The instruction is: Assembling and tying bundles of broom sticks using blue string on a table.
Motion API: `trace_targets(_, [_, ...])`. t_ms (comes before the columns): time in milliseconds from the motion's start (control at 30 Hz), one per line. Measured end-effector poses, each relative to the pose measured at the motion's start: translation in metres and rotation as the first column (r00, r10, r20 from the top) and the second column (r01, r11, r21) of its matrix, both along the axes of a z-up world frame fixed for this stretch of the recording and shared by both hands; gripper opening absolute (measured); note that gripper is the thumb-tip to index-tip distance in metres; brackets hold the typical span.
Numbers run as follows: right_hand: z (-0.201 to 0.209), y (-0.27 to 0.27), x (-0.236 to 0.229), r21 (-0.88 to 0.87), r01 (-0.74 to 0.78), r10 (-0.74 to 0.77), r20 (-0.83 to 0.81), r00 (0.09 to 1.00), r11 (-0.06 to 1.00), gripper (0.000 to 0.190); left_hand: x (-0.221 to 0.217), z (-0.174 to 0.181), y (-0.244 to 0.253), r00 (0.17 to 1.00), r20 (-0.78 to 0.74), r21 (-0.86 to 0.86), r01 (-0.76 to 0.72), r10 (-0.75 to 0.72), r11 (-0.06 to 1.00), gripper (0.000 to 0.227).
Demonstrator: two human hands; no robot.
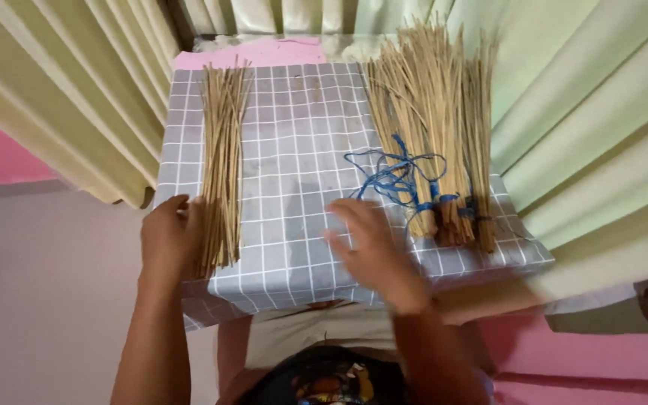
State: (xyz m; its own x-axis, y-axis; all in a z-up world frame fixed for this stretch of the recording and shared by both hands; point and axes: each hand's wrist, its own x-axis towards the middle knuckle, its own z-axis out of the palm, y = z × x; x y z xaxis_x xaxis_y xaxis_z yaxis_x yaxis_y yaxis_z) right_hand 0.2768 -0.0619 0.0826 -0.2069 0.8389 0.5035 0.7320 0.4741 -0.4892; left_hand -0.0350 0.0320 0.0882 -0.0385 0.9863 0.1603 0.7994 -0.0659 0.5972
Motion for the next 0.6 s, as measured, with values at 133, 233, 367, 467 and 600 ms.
trace_targets(133, [-0.022, -0.018, 0.109, 0.329, 0.430, -0.475, 0.066, 0.878, 0.841, 0.035, 0.008, -0.012, -0.041, 0.995, 0.093, 0.203, 0.006, -0.026, 0.979, 0.043])
trace_targets(233, [-0.048, -0.018, 0.149, 0.341, 0.623, -0.709, 0.283, 0.646, 0.704, 0.048, 0.018, -0.031, -0.071, 0.979, 0.171, 0.246, 0.068, -0.112, 0.967, 0.035])
trace_targets(367, [-0.020, -0.029, 0.136, 0.064, 0.648, -0.640, 0.260, 0.723, 0.759, 0.028, 0.028, -0.036, -0.086, 0.978, 0.180, 0.075, 0.090, -0.102, 0.993, 0.037])
trace_targets(467, [-0.017, -0.031, 0.131, 0.176, 0.607, -0.629, 0.123, 0.768, 0.775, 0.017, 0.023, -0.055, -0.081, 0.990, 0.102, 0.186, 0.079, -0.099, 0.979, 0.032])
trace_targets(600, [-0.013, -0.031, 0.130, 0.192, 0.613, -0.639, 0.129, 0.759, 0.767, 0.039, 0.025, -0.046, -0.083, 0.980, 0.094, 0.308, 0.141, -0.178, 0.941, 0.027])
